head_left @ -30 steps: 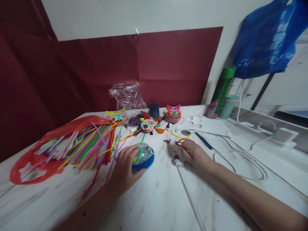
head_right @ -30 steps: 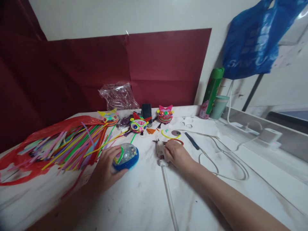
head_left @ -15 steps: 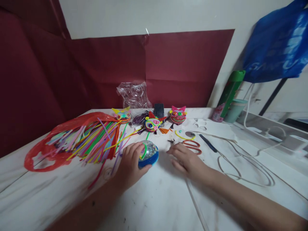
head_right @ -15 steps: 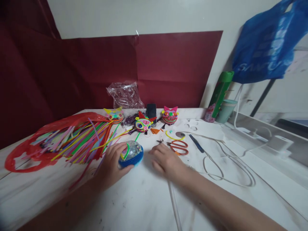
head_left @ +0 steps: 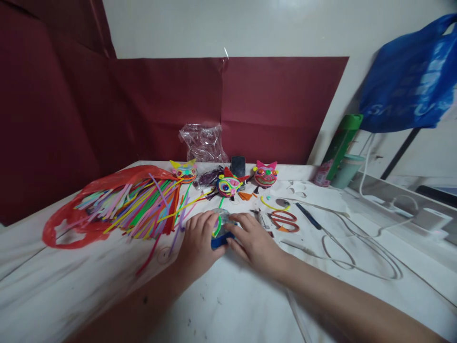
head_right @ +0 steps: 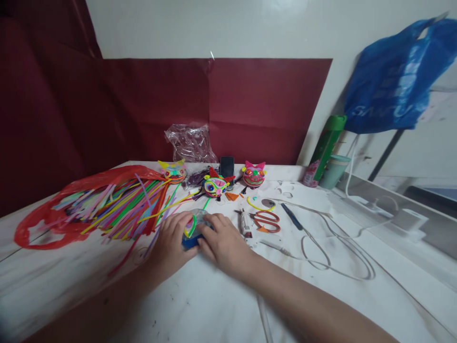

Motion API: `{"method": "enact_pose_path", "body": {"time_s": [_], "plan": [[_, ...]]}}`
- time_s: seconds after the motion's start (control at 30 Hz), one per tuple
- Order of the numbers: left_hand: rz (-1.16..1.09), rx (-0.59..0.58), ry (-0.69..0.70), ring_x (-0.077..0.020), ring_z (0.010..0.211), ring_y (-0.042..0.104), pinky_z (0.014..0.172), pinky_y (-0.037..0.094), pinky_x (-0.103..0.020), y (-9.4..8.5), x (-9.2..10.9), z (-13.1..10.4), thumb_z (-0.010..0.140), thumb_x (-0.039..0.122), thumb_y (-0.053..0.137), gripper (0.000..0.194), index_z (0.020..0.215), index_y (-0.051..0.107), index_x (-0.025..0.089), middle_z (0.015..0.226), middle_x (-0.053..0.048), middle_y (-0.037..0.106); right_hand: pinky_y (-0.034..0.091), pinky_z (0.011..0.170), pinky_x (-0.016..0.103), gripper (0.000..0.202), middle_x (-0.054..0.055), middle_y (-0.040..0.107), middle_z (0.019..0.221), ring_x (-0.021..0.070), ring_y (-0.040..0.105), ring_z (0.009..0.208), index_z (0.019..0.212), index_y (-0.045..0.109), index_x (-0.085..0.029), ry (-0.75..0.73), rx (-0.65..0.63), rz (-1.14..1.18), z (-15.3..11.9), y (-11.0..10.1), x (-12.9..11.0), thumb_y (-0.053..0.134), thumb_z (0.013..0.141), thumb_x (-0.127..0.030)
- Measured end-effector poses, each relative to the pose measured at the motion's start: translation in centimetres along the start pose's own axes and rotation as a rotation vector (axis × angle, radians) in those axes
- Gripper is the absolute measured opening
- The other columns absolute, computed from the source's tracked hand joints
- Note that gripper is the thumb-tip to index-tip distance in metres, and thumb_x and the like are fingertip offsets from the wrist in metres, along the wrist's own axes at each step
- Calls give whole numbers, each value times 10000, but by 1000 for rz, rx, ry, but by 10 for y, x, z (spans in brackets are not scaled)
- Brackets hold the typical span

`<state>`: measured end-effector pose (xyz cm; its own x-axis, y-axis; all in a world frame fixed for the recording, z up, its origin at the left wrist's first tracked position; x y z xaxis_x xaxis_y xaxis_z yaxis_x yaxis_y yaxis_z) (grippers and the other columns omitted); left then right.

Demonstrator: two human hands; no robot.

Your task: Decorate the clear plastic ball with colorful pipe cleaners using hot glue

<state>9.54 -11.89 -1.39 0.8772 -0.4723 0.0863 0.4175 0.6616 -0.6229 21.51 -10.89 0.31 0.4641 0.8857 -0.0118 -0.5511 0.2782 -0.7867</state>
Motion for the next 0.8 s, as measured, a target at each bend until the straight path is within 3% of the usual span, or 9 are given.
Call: {"method": "enact_pose_path", "body": {"time_s": [0.1,0.43,0.63,0.8], "plan": [[-14,7,-4,-312,1093,539,928,437,-471,-2,0,1,673,188,706,635,1235,409,178,1164,-142,589,522,856,434,246,169,597,1074,270,547,1000,1118,582,-114,69,26,82,-5,1,3,495,907,-206],[-22,-132,53,-349,1170,479,995,362,-522,0,1,3,632,248,746,739,1287,409,183,1288,-155,537,490,943,469,379,167,583,1196,266,559,1113,1206,494,-148,256,57,272,-8,15,39,514,828,-146],[-28,-79,48,-337,1171,472,1028,330,-540,1,1,3,655,230,707,686,1277,422,177,1247,-148,557,444,988,497,369,189,524,1275,294,464,1205,1227,536,-135,114,61,85,-3,6,18,515,863,-193],[-103,-47,35,-325,1172,481,1026,354,-531,-1,1,4,668,175,659,668,1289,414,191,1238,-138,558,424,990,527,423,200,512,1341,331,411,1251,1280,534,-108,55,-10,-62,4,14,8,534,881,-251]]}}
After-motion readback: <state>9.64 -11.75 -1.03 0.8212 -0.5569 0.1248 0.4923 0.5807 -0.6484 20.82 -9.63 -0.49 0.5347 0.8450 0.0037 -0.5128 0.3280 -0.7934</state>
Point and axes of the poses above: each hand's wrist, its own z-axis towards the middle knuckle, its own y-axis out of the palm, x = y × z, the point moved 7 cm from there along z, towards the middle knuckle
